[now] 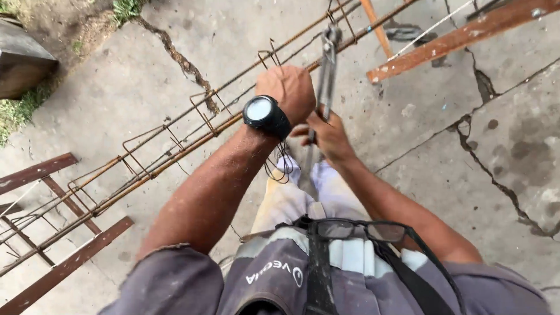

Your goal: Tying steel rebar rods together using wire and pliers to create a reinforced structure.

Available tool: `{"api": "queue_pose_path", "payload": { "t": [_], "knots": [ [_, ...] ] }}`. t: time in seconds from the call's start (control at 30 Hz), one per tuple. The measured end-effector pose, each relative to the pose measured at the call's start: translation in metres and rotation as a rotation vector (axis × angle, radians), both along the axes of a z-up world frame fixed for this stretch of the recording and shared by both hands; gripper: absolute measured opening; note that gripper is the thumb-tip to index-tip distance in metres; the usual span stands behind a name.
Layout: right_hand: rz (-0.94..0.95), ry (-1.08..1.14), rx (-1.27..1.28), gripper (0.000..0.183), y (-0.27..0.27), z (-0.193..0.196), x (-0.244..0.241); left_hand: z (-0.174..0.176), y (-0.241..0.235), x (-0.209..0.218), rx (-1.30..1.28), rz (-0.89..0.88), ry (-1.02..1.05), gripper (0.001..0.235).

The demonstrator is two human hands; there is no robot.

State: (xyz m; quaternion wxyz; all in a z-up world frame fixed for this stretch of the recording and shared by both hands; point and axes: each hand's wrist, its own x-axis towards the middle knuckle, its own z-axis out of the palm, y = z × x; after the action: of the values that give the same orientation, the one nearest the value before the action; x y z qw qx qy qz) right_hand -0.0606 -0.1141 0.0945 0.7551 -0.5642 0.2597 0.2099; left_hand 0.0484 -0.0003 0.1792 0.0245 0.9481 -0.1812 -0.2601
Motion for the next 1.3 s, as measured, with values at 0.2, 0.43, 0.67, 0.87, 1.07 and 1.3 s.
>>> {"api": "queue_pose_path", "payload": {
  "t": [0.2,0.43,0.67,0.87,1.07,1.3],
  "knots": [
    [-0.082,-0.065,0.049,0.021,0.026,0.02,0.024,0.048,0.001,0.014,-0.455,0.521,-0.098,0.022],
    [-0.074,-0.023,0.037,0.029,0.021,0.053,0.022,0.045,0.106,-0.006,-0.846,0.849,0.094,0.03],
    [0.071,-0.199,-0.177,0.017,0.007,0.038,0.018,-0.043,0.06,-0.07,-0.948,0.901,0.461,0.051],
    [0.272,-0.249,-0.381,0.026,-0.022,0.103,-0.009,-0.073,0.023,-0.086,-1.349,1.087,0.534,0.024],
    [0.621,0.062,-0.689,0.038,-0.068,0.104,-0.025,-0.073,0.023,-0.09,-1.53,1.089,0.623,0.015],
    [0.712,0.19,-0.626,0.047,-0.05,0.115,-0.006,-0.059,0.036,-0.086,-1.558,0.964,0.588,0.013]
  ]
}}
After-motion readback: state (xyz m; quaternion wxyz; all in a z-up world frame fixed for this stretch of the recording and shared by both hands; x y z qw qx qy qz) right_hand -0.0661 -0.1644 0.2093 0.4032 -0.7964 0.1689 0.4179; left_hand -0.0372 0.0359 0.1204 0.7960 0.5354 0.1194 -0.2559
